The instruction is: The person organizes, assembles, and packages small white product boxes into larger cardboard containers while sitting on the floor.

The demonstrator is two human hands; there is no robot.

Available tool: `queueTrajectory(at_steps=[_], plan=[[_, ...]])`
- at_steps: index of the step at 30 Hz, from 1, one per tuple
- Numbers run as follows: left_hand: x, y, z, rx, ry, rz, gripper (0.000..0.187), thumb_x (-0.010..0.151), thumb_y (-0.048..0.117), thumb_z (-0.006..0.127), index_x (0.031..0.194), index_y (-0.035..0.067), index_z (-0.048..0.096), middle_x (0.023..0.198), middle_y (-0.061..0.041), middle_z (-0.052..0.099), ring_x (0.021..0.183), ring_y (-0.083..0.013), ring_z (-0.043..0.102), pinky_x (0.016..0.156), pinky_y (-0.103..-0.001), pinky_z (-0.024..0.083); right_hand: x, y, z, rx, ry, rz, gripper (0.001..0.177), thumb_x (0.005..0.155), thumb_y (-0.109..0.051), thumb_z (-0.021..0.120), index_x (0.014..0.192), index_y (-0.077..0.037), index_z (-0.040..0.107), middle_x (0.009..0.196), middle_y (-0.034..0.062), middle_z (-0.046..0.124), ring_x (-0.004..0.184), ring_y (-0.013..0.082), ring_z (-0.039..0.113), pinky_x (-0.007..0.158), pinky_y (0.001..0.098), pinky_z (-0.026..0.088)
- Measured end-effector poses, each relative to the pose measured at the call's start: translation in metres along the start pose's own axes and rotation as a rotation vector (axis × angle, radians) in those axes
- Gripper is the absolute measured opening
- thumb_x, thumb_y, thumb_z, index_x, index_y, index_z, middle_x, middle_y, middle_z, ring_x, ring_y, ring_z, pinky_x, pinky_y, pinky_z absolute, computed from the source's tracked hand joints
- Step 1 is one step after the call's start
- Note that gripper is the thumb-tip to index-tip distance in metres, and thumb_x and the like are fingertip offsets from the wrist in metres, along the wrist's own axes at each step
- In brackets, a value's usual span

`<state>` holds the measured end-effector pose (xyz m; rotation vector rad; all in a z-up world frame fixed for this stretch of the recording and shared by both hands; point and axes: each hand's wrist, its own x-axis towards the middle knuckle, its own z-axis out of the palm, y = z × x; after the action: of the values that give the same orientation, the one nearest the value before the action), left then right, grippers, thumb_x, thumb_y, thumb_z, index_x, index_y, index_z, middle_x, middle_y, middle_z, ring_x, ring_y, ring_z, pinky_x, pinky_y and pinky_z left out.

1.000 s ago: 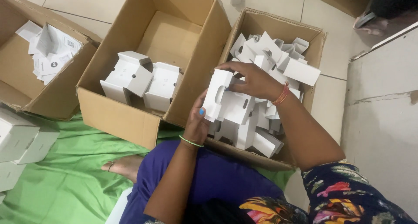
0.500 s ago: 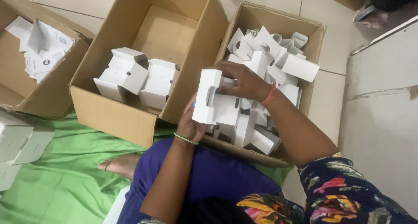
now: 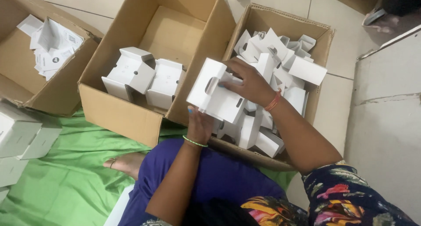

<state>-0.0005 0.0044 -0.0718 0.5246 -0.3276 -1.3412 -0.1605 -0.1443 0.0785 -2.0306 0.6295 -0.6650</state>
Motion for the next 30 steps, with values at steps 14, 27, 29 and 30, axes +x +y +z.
queueTrajectory(at_steps=[14,27,29,30], plan=[[-0.011,0.03,0.078,0.695,-0.169,0.143,0.099,0.086,-0.003,0.062,0.17,0.011,0.011,0.171,-0.018,0.03,0.152,-0.027,0.04,0.123,-0.039,0.036,-0.034,0.0,-0.027,0.141,-0.207,0.122,0.079,0.087,0.01,0.049,0.161,-0.011,0.029,0.146,0.0097,0.055,0.137,0.0204,0.05,0.116,0.0339,0.037],[-0.021,0.068,0.086,2.195,0.147,0.458,0.08,0.079,0.011,0.069,0.155,0.017,0.042,0.17,-0.018,0.022,0.157,-0.0464,0.011,0.12,-0.073,0.004,-0.068,-0.073,-0.017,-0.619,0.288,-0.147,0.044,0.092,-0.013,0.068,0.135,-0.005,0.06,0.131,0.0162,0.063,0.124,0.0373,0.057,0.116,0.0512,0.04],[-0.014,0.092,0.074,2.271,0.222,0.483,0.079,0.081,0.016,0.07,0.155,0.017,0.043,0.169,-0.018,0.024,0.157,-0.0459,0.014,0.119,-0.074,0.004,-0.073,-0.075,0.017,-0.654,0.068,-0.204,0.053,0.087,-0.028,0.073,0.134,-0.007,0.06,0.138,0.016,0.056,0.13,0.038,0.05,0.115,0.0562,0.035],[-0.011,0.104,0.067,2.347,0.293,0.505,0.078,0.082,0.02,0.072,0.155,0.017,0.044,0.168,-0.017,0.027,0.156,-0.0454,0.016,0.118,-0.075,0.005,-0.075,-0.075,0.034,-0.685,-0.15,-0.254,0.063,0.082,-0.042,0.079,0.133,-0.009,0.06,0.145,0.0158,0.05,0.137,0.0386,0.042,0.115,0.0612,0.029]])
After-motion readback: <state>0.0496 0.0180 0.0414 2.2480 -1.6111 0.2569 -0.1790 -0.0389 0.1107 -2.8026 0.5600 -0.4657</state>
